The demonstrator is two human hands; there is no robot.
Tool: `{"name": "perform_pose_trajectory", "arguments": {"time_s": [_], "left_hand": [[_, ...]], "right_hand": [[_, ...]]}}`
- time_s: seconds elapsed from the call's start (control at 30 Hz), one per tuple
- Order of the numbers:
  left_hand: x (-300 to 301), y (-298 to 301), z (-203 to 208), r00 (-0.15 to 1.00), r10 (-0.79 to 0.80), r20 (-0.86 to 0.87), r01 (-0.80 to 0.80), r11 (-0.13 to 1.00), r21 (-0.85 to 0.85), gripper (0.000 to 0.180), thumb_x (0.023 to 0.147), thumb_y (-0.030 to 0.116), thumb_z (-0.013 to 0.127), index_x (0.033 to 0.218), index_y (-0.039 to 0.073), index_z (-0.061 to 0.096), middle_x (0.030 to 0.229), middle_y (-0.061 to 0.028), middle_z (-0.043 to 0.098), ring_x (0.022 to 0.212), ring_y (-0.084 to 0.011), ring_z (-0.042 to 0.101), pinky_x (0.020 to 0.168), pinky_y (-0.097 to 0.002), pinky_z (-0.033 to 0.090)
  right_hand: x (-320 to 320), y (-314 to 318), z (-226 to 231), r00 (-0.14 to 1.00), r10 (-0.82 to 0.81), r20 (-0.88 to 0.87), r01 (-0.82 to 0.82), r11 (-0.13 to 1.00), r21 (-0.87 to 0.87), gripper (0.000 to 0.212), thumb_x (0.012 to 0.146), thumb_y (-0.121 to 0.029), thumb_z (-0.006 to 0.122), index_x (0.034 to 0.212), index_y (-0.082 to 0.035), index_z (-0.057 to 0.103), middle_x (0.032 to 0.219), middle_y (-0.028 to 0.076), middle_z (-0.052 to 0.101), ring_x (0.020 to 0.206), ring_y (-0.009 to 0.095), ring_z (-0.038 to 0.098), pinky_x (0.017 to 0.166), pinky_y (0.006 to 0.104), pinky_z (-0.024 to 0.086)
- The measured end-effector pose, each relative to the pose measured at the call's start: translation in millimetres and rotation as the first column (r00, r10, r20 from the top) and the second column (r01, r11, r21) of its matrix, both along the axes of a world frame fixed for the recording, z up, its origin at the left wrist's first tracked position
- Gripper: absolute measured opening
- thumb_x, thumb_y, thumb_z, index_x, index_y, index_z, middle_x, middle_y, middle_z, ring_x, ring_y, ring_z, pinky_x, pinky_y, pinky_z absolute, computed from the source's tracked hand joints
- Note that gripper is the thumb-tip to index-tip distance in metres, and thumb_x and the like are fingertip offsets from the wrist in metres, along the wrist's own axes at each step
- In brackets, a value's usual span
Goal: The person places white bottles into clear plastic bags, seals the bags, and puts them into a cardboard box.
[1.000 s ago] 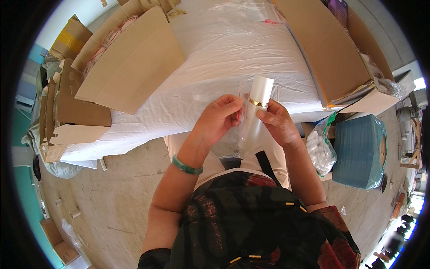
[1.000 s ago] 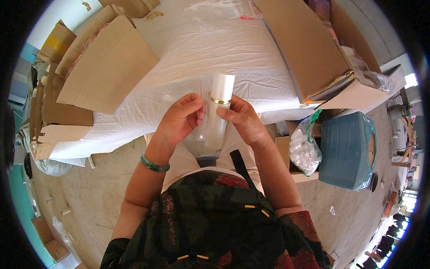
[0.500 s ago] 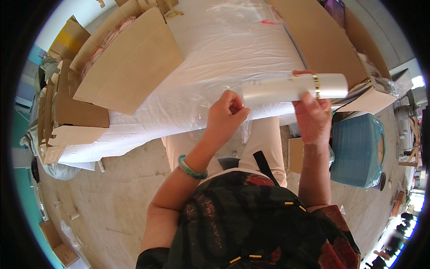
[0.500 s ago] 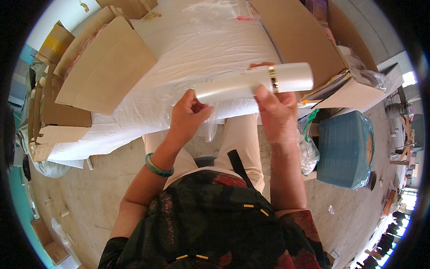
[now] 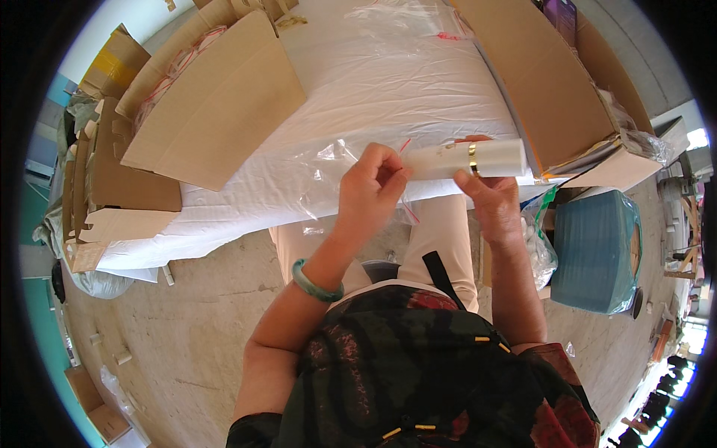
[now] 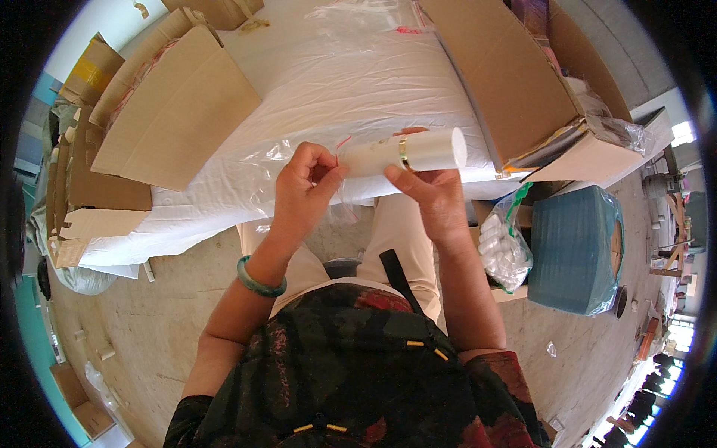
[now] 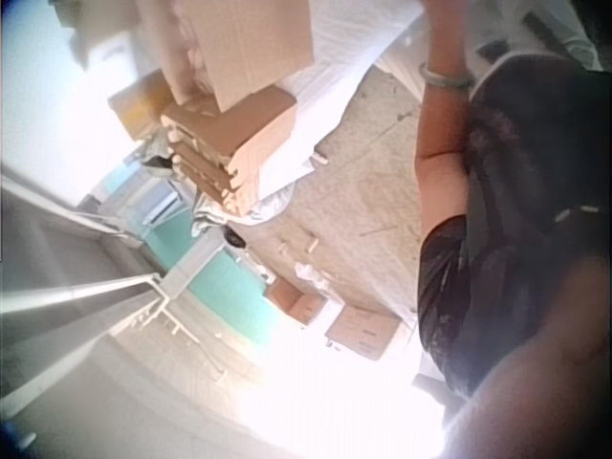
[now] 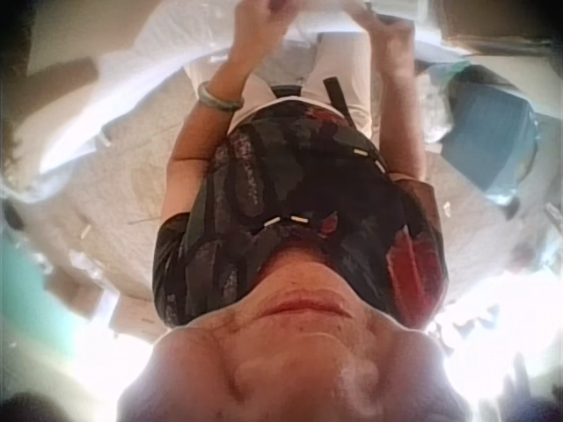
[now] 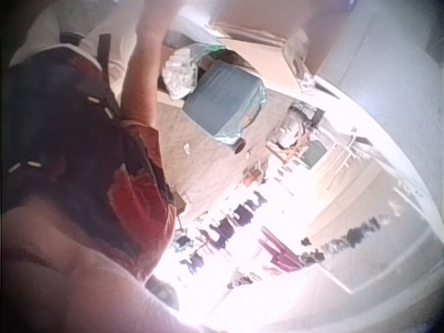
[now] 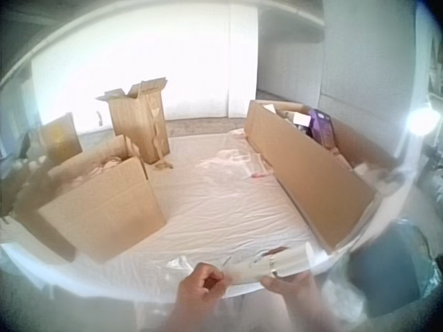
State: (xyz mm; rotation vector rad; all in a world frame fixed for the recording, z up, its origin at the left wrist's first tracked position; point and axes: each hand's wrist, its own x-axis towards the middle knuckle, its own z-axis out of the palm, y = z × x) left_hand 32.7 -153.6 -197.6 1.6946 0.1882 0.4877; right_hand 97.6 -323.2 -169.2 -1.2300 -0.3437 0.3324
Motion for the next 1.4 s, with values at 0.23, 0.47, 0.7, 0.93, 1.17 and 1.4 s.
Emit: {"name": "perform_pose_trajectory", "arguments": {"time_s": [0.23, 0.47, 0.7, 0.93, 1.17, 1.4], "left_hand": [[-5.7, -9.0, 9.6, 0.979, -0.091, 0.182, 0.045, 0.968, 0.245, 0.01, 0.084, 0.001, 0.062, 0.085, 0.002, 0.053, 0.075, -0.0027, 0.056, 0.063, -0.0082, 0.053, 0.058, -0.0225, 0.044], [-9.9, -0.7, 24.0, 0.974, 0.002, 0.226, -0.064, 0.962, 0.267, 0.013, 0.077, -0.003, 0.059, 0.087, 0.004, 0.054, 0.079, -0.0104, 0.056, 0.066, -0.0277, 0.056, 0.057, -0.0329, 0.045], [-14.7, -15.4, 30.7, 0.941, -0.169, 0.294, 0.012, 0.883, 0.47, 0.011, 0.081, -0.004, 0.056, 0.089, 0.004, 0.058, 0.08, -0.0116, 0.059, 0.069, -0.0253, 0.059, 0.062, -0.0313, 0.048], [-18.6, -12.2, 28.4, 0.967, -0.131, 0.217, 0.076, 0.967, 0.244, 0.008, 0.084, -0.003, 0.057, 0.089, 0.002, 0.058, 0.081, -0.008, 0.06, 0.07, -0.0147, 0.059, 0.061, -0.0255, 0.046], [-25.7, -3.5, 44.6, 0.966, -0.191, 0.174, 0.164, 0.973, 0.16, 0.013, 0.086, 0.002, 0.06, 0.098, 0.001, 0.059, 0.091, -0.0073, 0.063, 0.076, -0.0129, 0.059, 0.068, -0.0241, 0.047], [-18.1, 57.9, 37.4, 0.989, -0.145, 0.004, 0.127, 0.875, 0.467, 0.034, 0.087, 0.022, 0.063, 0.114, 0.002, 0.058, 0.106, -0.009, 0.062, 0.097, -0.0157, 0.055, 0.081, -0.0284, 0.044]], "right_hand": [[-8.0, 15.2, -42.1, 0.973, 0.101, -0.208, -0.056, 0.976, 0.21, 0.055, 0.076, -0.001, 0.071, 0.126, -0.011, 0.048, 0.112, 0.001, 0.057, 0.107, 0.014, 0.052, 0.095, 0.0309, 0.038], [-6.1, 8.0, -29.6, 0.946, 0.143, -0.291, -0.004, 0.902, 0.431, 0.059, 0.077, -0.008, 0.073, 0.129, -0.011, 0.045, 0.118, 0.004, 0.057, 0.11, 0.018, 0.051, 0.098, 0.0364, 0.036], [-22.8, 25.0, -38.5, 0.928, 0.24, -0.286, -0.085, 0.882, 0.463, 0.058, 0.08, -0.004, 0.069, 0.131, -0.01, 0.043, 0.118, 0.006, 0.056, 0.112, 0.02, 0.051, 0.1, 0.0354, 0.036], [-34.0, 27.7, -49.8, 0.87, 0.358, -0.337, -0.18, 0.87, 0.459, 0.057, 0.083, -0.004, 0.067, 0.132, -0.01, 0.04, 0.119, 0.005, 0.055, 0.113, 0.02, 0.052, 0.099, 0.0343, 0.039], [-32.6, 23.6, -55.7, 0.913, 0.296, -0.28, -0.243, 0.948, 0.207, 0.055, 0.08, 0.002, 0.063, 0.13, -0.009, 0.045, 0.121, 0.008, 0.056, 0.113, 0.018, 0.052, 0.09, 0.0313, 0.046], [-12.7, 17.4, -24.0, 0.89, 0.344, -0.299, -0.297, 0.935, 0.191, 0.058, 0.076, 0.003, 0.067, 0.129, -0.005, 0.046, 0.125, 0.014, 0.056, 0.111, 0.022, 0.055, 0.09, 0.0317, 0.046]]}}
